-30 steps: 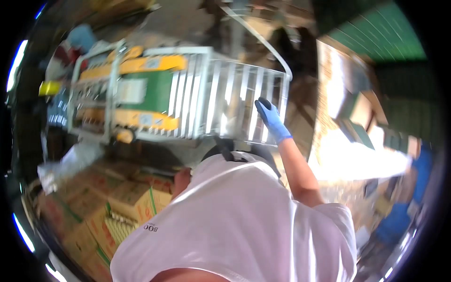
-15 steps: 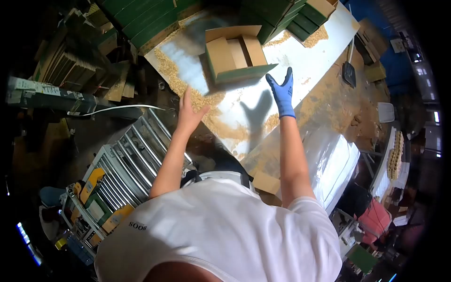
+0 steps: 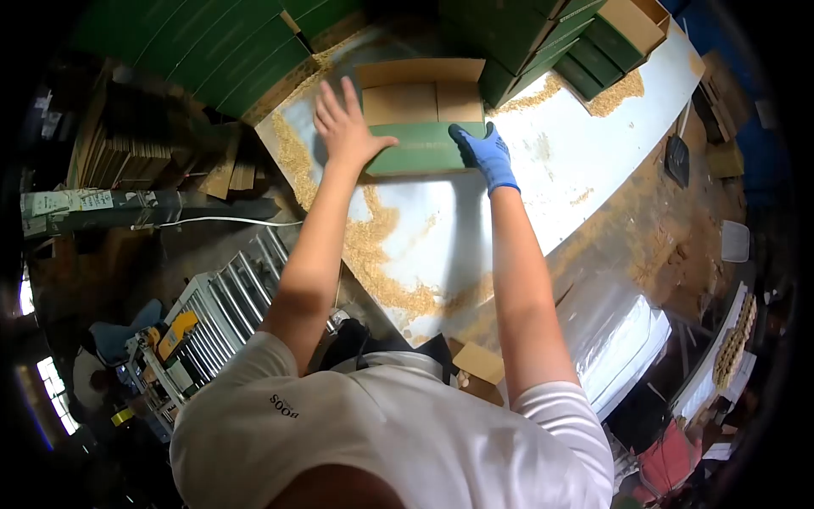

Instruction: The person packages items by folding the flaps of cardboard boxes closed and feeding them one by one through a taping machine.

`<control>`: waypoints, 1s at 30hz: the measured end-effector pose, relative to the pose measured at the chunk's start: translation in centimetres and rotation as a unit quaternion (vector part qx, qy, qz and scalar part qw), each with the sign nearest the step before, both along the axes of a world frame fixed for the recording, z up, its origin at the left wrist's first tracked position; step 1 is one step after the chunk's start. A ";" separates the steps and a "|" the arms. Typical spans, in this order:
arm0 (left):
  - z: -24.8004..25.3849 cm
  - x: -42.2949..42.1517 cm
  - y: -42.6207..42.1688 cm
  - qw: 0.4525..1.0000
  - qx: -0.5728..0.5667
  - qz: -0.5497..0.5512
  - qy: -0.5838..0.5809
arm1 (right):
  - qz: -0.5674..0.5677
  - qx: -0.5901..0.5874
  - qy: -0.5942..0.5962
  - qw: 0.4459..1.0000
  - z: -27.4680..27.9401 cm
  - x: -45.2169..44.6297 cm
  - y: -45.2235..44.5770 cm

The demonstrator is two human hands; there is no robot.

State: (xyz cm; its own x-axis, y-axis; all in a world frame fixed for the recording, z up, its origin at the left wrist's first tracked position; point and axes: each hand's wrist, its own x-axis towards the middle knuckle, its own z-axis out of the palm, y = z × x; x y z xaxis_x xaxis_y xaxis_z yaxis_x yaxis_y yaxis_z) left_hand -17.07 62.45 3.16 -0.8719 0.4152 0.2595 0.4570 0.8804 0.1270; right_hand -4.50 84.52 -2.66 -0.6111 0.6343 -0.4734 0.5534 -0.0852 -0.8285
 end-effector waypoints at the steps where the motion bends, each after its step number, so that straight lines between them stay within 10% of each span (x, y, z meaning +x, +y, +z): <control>1: 1.1 -1.0 1.0 0.997 -0.029 -0.058 0.032 | 0.016 -0.009 0.001 1.000 0.2 -0.2 0.1; 7: 0.8 -5.6 5.1 0.975 -0.003 -0.219 -0.031 | 0.022 -0.038 0.019 0.999 -1.0 -0.4 0.4; 10: -2.1 -1.9 4.0 0.976 0.033 -0.145 -0.159 | 0.012 -0.037 0.025 0.999 -1.4 0.0 -0.5; 13: -7.9 2.5 0.8 0.987 0.120 -0.093 -0.044 | -0.009 -0.047 0.086 0.995 -5.2 1.6 -0.8; 24: -3.5 1.5 -8.9 0.869 0.354 0.186 -0.292 | 0.008 -0.122 0.213 0.969 0.3 0.5 -7.2; 30: 0.2 11.2 -27.0 0.859 0.402 0.265 -0.170 | 0.254 -0.187 0.183 0.931 7.3 0.6 -22.8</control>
